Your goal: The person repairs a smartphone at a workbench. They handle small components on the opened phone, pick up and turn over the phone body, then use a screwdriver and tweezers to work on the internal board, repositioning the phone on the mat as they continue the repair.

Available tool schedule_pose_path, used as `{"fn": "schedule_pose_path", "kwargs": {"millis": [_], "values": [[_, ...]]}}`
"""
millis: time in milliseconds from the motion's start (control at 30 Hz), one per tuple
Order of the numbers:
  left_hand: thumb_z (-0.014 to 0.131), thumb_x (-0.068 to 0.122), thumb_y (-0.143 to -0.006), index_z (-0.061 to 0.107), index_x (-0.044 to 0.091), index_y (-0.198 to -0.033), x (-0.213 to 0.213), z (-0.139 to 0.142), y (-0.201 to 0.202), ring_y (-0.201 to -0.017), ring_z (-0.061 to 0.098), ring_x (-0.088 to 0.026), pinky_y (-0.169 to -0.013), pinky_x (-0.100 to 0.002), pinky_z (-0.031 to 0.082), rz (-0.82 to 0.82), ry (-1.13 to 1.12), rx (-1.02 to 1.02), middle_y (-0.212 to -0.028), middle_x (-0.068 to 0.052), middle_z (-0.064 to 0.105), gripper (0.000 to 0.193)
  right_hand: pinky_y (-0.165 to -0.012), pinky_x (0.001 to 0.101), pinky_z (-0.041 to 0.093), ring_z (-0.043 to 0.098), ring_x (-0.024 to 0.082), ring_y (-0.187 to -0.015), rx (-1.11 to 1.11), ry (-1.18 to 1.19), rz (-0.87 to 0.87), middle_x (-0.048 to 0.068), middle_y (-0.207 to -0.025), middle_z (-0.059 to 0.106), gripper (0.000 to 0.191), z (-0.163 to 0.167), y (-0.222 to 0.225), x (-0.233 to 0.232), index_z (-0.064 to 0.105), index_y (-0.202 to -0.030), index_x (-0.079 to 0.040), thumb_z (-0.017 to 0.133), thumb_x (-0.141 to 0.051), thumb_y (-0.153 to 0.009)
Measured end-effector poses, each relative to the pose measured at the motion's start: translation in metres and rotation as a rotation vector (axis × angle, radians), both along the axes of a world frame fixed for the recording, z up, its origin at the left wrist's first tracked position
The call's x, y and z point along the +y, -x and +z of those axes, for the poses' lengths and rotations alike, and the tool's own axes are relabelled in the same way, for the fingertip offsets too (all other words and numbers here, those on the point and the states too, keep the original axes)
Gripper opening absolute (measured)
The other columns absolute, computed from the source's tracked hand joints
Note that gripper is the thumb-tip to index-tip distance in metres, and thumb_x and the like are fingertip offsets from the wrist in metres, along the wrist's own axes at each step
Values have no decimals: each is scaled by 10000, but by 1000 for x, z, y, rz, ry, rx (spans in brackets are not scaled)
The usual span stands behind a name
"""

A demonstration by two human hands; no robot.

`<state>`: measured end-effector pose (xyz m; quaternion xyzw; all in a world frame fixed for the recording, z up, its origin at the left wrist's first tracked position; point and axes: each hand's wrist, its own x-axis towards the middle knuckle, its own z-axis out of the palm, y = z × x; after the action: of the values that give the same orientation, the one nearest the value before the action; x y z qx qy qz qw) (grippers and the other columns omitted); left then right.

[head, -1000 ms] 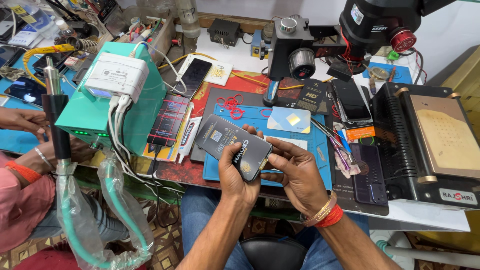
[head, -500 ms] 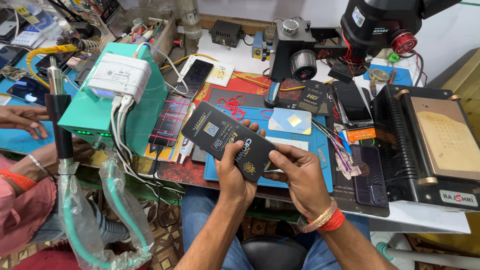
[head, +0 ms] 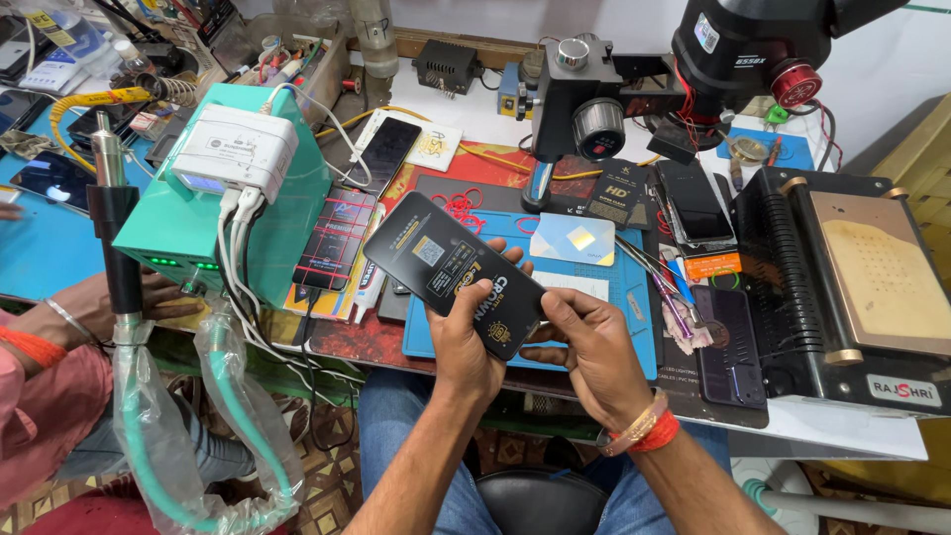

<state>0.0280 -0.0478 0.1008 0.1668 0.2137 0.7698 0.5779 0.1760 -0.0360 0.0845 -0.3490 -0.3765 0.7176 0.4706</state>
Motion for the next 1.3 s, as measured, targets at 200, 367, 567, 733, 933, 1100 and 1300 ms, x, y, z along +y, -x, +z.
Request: {"fn": "schedule_pose_path", "kwargs": {"millis": [200, 367, 567, 733, 933, 1100, 1300], "values": [[504, -32, -900, 489, -83, -1365, 2, -12, 1, -1151, 694, -354, -1001, -466, 590, -69, -54, 123, -1284, -222, 634, 468, -706, 363, 637, 740, 188, -820, -22, 47, 36, 101, -977, 760, 273, -15, -4, 10, 720, -1110, 17, 653, -229, -1012], [511, -34, -960, 479, -16, -1395, 17, -24, 15, -1147, 648, -304, -972, -426, 553, -30, -165, 650, -1264, -210, 631, 437, -713, 337, 635, 764, 182, -868, -304, 6, 67, 62, -1047, 766, 360, -21, -29, 42, 708, -1139, -54, 571, -342, -972], [682, 39, -817, 509, 150, -1389, 37, -33, 33, -1038, 581, -381, -878, -495, 489, -11, -363, 1832, -1159, -184, 574, 608, -742, 356, 616, 719, 194, -850, -325, -77, -315, 101, -1014, 730, 413, -19, -82, 83, 690, -1146, -9, 551, -390, -1067], [817, 308, -740, 508, 197, -1423, 53, -52, 14, -1047, 580, -345, -864, -472, 463, -57, -435, 2272, -1108, -149, 578, 758, -828, 349, 586, 724, 228, -932, -730, -465, -259, 83, -1042, 762, 346, -25, -91, 88, 732, -1160, -17, 667, -315, -997], [834, 634, -601, 485, 137, -1425, 64, -73, 8, -1096, 558, -346, -924, -505, 438, -30, -508, 2317, -1134, -168, 573, 1023, -1051, 441, 474, 596, 341, -1254, -1197, -856, 149, 149, -1326, 626, 577, -30, -82, 68, 646, -1313, -117, 811, -367, -820], [872, 596, -555, 502, 103, -1364, 59, -76, 14, -1260, 506, -381, -1078, -611, 343, 17, -505, 2209, -1293, -188, 562, 1017, -1118, 463, 395, 426, 398, -1377, -1372, -832, 343, 156, -1511, 435, 871, -40, -69, 60, 545, -1398, -167, 902, -431, -649], [937, 507, -534, 507, 69, -1336, 50, -64, 59, -1287, 467, -414, -1057, -526, 374, -114, -236, 2050, -1316, -206, 538, 1010, -1137, 483, 360, 411, 424, -1386, -1378, -897, 324, 189, -1510, 427, 896, -48, -61, 61, 549, -1400, -166, 918, -428, -627]]}}
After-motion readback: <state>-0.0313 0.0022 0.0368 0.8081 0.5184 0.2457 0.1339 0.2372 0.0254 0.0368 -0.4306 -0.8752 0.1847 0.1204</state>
